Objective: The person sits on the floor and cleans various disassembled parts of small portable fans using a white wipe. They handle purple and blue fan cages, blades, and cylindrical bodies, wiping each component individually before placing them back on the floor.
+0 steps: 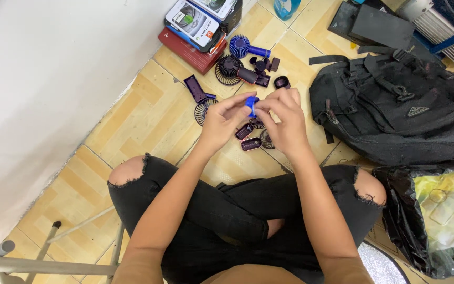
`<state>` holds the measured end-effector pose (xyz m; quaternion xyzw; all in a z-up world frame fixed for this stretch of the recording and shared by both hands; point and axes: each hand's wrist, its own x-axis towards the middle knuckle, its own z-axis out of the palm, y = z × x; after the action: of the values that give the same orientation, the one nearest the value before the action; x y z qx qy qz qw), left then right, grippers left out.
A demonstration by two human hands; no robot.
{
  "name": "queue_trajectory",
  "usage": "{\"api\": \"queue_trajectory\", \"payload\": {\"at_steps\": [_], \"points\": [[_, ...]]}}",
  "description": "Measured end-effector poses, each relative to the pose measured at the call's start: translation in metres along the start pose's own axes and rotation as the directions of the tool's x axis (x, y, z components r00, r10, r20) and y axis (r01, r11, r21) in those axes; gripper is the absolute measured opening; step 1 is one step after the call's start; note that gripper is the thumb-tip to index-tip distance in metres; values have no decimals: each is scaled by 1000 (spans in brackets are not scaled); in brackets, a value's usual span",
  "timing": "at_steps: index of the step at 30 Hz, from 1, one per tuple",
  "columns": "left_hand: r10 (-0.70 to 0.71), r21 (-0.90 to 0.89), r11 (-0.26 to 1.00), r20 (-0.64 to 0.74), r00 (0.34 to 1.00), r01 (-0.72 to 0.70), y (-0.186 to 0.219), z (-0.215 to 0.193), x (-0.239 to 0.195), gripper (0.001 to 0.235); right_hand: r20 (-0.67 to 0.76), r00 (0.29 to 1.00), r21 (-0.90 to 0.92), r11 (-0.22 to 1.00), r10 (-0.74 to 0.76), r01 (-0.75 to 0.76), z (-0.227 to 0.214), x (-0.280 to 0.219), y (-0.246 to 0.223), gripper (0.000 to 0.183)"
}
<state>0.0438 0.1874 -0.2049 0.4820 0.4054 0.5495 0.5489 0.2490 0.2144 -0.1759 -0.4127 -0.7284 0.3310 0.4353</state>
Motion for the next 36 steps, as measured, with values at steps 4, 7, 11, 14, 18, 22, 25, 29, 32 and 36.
{"api": "queue_trajectory", "payload": {"at_steps": [4,7,11,14,18,22,25,29,32,36], "points": [[-311,-184,934,8,950,307,0,0,-1,50,51,951,-607,747,-306,273,-5,5,-6,13],[-309,-221,927,5,951,303,8,4,3,54,-88,941,-598,773,-328,213,10,2,-8,15],[-269,-248,931,29,963,268,0,-6,3,49,-193,975,-111,990,-112,92,14,-1,7,13],[-231,-230,945,29,972,232,4,-6,1,47,-29,998,85,995,-52,54,-7,4,6,13],[-256,-215,941,57,965,262,-1,2,2,48,83,981,-460,866,-175,194,-22,9,-22,13],[-265,-203,940,79,961,276,-9,-9,6,51,-67,978,-309,936,-198,168,1,-1,-9,11],[-283,-180,936,119,952,301,-6,-16,0,50,160,985,-22,997,-68,73,-26,9,-9,10],[-273,-321,896,144,951,306,-3,-9,5,54,238,964,5,993,-117,119,-72,7,-20,11],[-224,-451,857,110,968,250,0,-13,7,66,116,990,4,997,-82,82,-85,7,-18,10],[-193,-524,815,155,969,246,-3,-18,5,70,9,997,186,980,-70,67,-76,7,-15,8]]}}
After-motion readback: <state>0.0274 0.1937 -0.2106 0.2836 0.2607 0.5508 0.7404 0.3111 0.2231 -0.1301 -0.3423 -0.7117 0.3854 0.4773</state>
